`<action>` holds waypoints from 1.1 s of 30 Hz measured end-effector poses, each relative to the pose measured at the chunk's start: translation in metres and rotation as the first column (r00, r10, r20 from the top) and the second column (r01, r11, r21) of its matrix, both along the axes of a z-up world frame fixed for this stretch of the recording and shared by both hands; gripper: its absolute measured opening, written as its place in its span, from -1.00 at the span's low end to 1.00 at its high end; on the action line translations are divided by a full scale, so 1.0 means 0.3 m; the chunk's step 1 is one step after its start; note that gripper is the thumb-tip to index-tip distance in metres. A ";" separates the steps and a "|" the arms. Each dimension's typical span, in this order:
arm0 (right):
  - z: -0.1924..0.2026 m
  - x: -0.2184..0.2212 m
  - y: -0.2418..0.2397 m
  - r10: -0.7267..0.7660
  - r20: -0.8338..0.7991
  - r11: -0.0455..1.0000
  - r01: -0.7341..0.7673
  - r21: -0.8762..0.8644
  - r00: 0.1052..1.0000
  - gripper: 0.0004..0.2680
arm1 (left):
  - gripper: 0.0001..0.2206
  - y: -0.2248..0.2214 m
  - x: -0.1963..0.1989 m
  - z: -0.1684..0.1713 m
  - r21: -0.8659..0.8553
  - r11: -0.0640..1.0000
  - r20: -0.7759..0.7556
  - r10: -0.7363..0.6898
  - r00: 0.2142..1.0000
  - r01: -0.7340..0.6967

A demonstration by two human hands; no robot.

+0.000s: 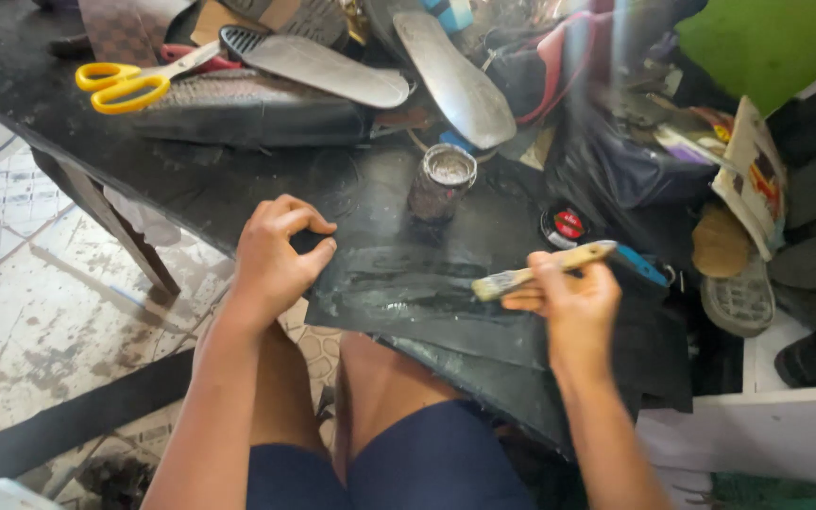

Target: Applying glue to a shoe sole and a rubber patch using a brush.

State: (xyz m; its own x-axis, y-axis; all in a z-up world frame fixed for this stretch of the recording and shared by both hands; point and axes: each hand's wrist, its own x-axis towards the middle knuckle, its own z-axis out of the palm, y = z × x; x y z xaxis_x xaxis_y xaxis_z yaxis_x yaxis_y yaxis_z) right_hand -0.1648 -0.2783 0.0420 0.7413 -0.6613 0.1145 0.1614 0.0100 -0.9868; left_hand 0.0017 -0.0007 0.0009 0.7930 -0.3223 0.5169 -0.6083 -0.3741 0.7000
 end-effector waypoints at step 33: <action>-0.024 0.093 0.433 -0.083 -0.065 0.670 0.007 -0.742 0.994 -0.87 | -0.89 0.000 -0.003 -0.012 -0.055 0.998 -0.052 0.022 0.998 -0.025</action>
State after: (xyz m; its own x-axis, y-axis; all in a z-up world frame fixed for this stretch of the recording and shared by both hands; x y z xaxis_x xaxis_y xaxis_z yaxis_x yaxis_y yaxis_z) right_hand -0.1370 -0.1485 0.0347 0.7444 -0.4204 0.5188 0.0565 -0.7345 -0.6763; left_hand 0.0007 -0.0007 -0.0027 0.8258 -0.2751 0.4923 -0.5628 -0.3472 0.7501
